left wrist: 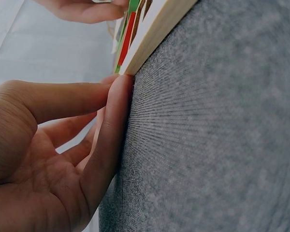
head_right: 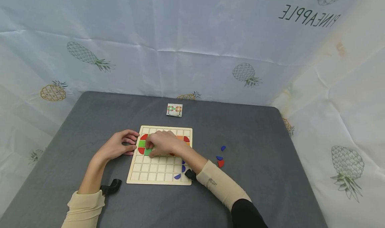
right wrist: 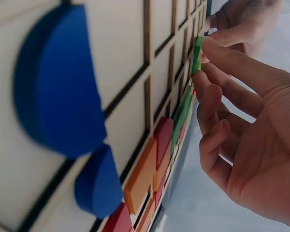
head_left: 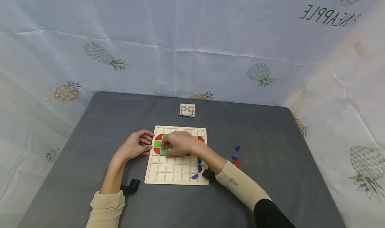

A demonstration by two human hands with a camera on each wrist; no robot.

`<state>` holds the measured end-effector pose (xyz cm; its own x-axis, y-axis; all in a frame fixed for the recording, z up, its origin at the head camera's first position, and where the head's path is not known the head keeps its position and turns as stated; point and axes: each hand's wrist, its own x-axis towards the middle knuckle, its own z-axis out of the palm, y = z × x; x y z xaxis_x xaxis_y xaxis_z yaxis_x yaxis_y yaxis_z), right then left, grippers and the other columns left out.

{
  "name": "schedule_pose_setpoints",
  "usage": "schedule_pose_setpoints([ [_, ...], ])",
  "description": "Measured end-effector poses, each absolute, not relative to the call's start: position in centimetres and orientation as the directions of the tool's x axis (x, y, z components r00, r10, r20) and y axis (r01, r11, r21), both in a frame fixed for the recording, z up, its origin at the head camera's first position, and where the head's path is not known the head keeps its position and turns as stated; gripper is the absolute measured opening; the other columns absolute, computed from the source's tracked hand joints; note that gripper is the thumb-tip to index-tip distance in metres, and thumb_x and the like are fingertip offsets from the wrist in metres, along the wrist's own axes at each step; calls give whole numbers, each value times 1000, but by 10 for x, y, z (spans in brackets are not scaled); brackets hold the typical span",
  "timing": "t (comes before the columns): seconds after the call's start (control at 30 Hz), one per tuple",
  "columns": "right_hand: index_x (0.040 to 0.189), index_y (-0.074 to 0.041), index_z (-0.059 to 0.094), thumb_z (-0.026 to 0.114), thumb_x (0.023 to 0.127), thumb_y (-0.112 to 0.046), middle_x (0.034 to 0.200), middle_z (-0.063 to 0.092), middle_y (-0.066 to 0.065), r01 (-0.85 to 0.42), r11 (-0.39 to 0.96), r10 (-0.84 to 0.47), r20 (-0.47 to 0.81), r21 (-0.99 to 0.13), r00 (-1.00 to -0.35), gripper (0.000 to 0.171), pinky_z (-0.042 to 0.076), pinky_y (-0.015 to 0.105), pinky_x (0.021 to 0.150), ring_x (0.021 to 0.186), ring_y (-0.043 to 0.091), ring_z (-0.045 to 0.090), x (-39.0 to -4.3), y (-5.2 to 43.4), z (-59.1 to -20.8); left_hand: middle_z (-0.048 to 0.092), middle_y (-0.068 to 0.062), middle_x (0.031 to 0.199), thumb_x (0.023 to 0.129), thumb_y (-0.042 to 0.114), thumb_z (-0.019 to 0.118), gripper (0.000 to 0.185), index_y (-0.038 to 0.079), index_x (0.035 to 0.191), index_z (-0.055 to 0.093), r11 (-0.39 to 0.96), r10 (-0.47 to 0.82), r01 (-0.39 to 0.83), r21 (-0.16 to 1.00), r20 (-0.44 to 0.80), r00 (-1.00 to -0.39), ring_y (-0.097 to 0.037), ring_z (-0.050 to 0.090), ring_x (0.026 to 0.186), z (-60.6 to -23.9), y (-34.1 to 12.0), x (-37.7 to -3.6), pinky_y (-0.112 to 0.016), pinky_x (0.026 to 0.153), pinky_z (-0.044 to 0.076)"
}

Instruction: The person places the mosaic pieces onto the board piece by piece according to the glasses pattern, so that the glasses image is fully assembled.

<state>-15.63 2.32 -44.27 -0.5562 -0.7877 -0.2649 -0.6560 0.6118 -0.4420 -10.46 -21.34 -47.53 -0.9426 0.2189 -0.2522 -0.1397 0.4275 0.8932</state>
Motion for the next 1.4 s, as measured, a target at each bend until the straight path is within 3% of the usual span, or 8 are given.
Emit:
schedule_pose_setpoints([
  [0.23, 116, -26, 79, 85, 96, -33, 109, 76, -14, -655, 611, -786, -244, -445, -568, 23, 55, 26, 79, 102, 5, 70, -155, 29, -444, 59, -26, 125, 98, -6, 72, 46, -7, 141, 58, 428, 212, -149, 891, -260, -942, -26, 62, 103, -475, -214, -104, -33, 71, 68],
  [0.5, 107, -25, 76, 85, 96, -33, 100, 73, -11, -667, 611, -785, -217, -425, -581, 16, 49, 24, 69, 87, 3, 64, -152, 22, -448, 58, -26, 125, 99, -7, 71, 45, -7, 142, 57, 423, 225, -143, 895, -257, -940, -30, 62, 104, -475, -215, -105, -33, 72, 69],
  [0.83, 107, -26, 76, 85, 95, -34, 102, 73, -13, -647, 641, -760, -224, -413, -610, 17, 51, 26, 70, 90, 4, 65, -151, 29, -442, 58, -27, 125, 98, -7, 71, 46, -7, 142, 57, 426, 223, -140, 894, -254, -941, -29, 62, 104, -475, -213, -104, -33, 71, 69],
  [1.03, 114, -21, 78, 84, 97, -34, 110, 77, -6, -630, 611, -768, -168, -480, -618, 23, 55, 28, 82, 96, 11, 70, -150, 57, -430, 58, -26, 126, 99, -6, 72, 46, -7, 143, 57, 430, 216, -144, 891, -256, -942, -29, 61, 105, -475, -210, -105, -33, 72, 68],
  [1.23, 117, -17, 79, 83, 97, -32, 107, 79, -2, -568, 605, -743, -139, -558, -654, 26, 51, 25, 70, 73, 6, 63, -149, 96, -421, 58, -26, 126, 99, -6, 72, 47, -6, 143, 57, 438, 209, -144, 887, -257, -944, -30, 61, 106, -476, -211, -104, -33, 72, 68],
  [1.4, 118, -17, 79, 84, 96, -31, 108, 79, -2, -502, 656, -680, -153, -564, -717, 27, 48, 23, 63, 72, 3, 60, -142, 135, -419, 58, -26, 126, 99, -5, 72, 47, -6, 144, 56, 438, 214, -137, 888, -251, -944, -30, 61, 106, -477, -211, -103, -33, 72, 69],
])
